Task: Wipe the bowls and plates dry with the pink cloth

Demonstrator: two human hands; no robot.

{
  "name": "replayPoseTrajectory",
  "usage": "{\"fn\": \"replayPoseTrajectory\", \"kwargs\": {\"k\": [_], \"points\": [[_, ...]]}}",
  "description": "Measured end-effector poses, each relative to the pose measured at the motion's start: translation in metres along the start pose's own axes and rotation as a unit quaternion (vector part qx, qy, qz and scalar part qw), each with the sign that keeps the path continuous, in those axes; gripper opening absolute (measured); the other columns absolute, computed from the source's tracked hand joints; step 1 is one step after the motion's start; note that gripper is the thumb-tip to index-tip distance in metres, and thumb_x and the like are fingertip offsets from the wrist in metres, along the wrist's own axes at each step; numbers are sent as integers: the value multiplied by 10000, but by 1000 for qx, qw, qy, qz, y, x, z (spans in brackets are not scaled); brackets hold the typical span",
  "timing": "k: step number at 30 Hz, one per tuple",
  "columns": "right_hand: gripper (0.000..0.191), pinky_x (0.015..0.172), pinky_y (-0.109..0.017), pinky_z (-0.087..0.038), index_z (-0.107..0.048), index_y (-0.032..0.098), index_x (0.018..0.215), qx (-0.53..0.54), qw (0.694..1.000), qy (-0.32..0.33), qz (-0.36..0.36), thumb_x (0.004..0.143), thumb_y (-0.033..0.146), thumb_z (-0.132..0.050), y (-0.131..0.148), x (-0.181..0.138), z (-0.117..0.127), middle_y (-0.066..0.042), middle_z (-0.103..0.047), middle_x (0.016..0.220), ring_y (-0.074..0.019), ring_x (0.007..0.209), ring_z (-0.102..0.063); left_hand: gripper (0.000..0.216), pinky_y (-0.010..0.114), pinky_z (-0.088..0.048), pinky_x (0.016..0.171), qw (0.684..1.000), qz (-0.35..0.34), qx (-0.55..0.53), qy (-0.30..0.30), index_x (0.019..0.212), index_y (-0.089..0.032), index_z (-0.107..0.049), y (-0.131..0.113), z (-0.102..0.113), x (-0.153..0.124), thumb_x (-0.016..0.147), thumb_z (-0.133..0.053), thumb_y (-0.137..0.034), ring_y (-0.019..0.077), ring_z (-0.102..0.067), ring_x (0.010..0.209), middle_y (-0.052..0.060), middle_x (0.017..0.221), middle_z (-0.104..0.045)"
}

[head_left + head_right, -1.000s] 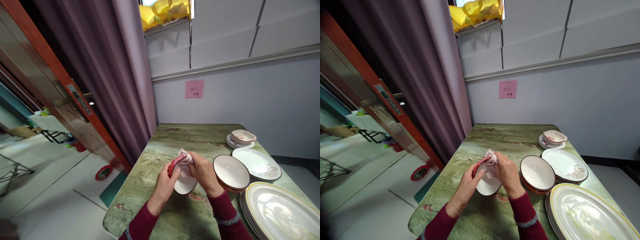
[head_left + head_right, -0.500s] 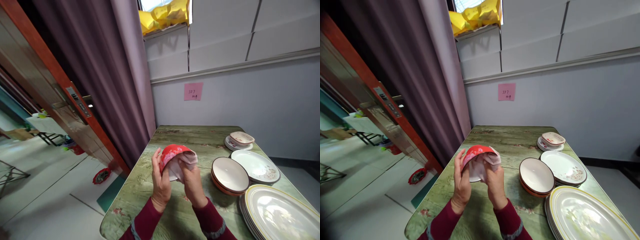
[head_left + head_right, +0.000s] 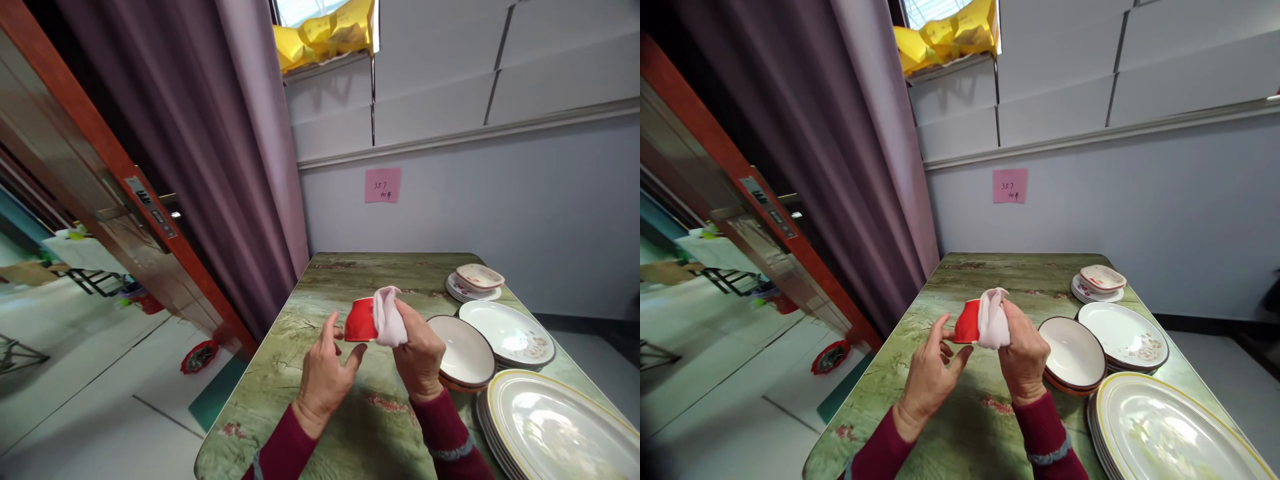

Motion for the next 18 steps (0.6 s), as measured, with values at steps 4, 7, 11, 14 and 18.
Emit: {"fn": "replayPoseTrajectory", "kwargs": {"k": [4, 7, 11, 14, 18], "points": [[472, 950, -345, -533, -604, 205, 1348, -35, 994, 11, 105, 920, 55, -473, 10, 2, 2, -100, -721, 1203, -228, 1094, -690, 360, 349, -478, 637, 997, 6, 66, 39, 1242, -168, -521, -12, 2, 2, 896, -524, -266, 284, -722, 737, 80, 823, -743], [525, 987, -366, -530, -551, 225, 1409, -4, 989, 11, 145, 925, 35, -476, 20, 3, 6, -111, -692, 1260, -228, 1162, -658, 315, 351, -433, 594, 995, 14, 90, 49, 1120, -151, -536, -16, 3, 3, 819, -458, -102, 317, -722, 734, 114, 791, -739], [546, 999, -384, -531, -525, 223, 1432, 49, 986, 5, 158, 922, 34, -471, 27, 3, 9, -121, -671, 1289, -229, 1200, -635, 339, 336, -434, 598, 999, 4, 35, 18, 1045, -170, -529, -10, 4, 2, 748, -425, -43, 290, -708, 717, 101, 778, -723], [506, 1000, -399, -532, -553, 216, 1395, 106, 988, 11, 112, 914, 69, -496, 24, 2, 7, -117, -675, 1279, -238, 1182, -644, 277, 298, -457, 559, 996, 8, -86, 6, 1021, -187, -547, -4, 3, 0, 787, -431, -96, 217, -659, 605, 42, 715, -681], [320, 787, -327, -593, -675, 179, 1180, 192, 979, 5, -74, 869, 199, -602, 18, 3, -1, -106, -747, 1049, -231, 909, -720, 195, 248, -452, 415, 951, 88, -296, 34, 960, -176, -553, -4, -6, -4, 855, -526, -339, 156, -576, 443, -25, 582, -577]]}}
Point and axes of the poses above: each hand's wrist, its own x-axis towards the middle knuckle, its own z-axis out of the back of the hand, y = z × x, the point moved 2 cm from there along x, towards the middle knuckle
